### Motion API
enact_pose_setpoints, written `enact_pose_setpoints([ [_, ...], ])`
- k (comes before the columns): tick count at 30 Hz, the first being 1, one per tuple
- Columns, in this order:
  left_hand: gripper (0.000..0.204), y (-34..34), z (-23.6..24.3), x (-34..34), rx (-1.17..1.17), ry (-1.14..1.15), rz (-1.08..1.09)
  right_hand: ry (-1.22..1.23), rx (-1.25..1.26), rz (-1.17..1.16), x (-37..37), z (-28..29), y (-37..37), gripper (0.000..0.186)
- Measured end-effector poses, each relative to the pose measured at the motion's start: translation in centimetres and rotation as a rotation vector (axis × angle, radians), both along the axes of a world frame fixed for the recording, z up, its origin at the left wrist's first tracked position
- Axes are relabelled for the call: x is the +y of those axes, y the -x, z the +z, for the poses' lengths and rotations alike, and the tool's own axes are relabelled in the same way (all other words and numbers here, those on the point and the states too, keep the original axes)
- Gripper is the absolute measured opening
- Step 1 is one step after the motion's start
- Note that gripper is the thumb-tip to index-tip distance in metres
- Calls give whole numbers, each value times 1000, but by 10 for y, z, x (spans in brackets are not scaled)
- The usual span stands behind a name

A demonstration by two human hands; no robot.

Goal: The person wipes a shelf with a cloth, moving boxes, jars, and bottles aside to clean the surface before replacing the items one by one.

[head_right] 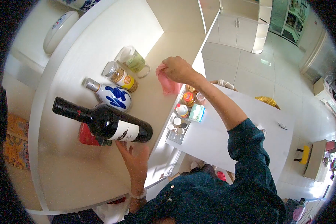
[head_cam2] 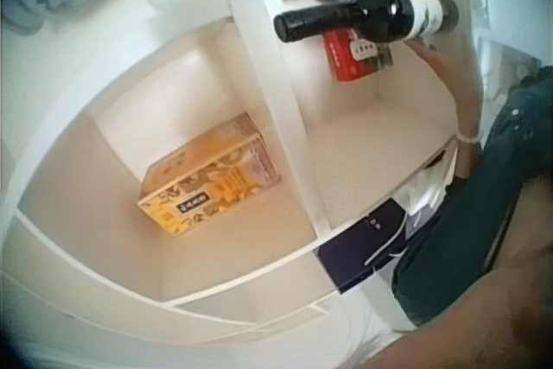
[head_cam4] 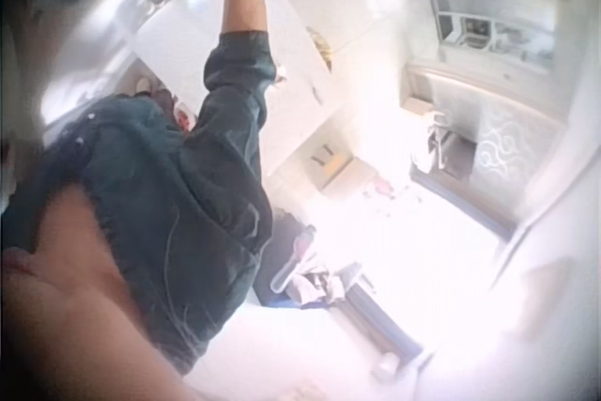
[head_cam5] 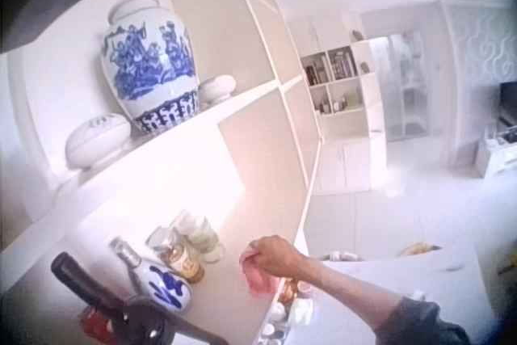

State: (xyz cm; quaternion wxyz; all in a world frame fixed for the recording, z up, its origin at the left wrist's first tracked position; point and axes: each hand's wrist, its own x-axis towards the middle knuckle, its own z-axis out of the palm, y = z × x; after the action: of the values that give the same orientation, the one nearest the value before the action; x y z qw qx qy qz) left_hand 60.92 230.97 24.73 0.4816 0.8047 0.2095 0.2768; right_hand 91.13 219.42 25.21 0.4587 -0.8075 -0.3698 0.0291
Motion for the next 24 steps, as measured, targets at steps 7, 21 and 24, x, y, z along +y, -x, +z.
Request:
enact_pose_setpoints([
  [7, 91, 18, -26, 0, 226, -369, -22, -207, 158, 128, 13, 45, -41, 30],
  [21, 81, 10, -34, -7, 173, -399, 38, 8, 512, 220, 12, 77, -111, 28],
  [24, 81, 13, -35, -5, 169, -394, 50, -97, 685, 93, 14, 88, -112, 26],
])
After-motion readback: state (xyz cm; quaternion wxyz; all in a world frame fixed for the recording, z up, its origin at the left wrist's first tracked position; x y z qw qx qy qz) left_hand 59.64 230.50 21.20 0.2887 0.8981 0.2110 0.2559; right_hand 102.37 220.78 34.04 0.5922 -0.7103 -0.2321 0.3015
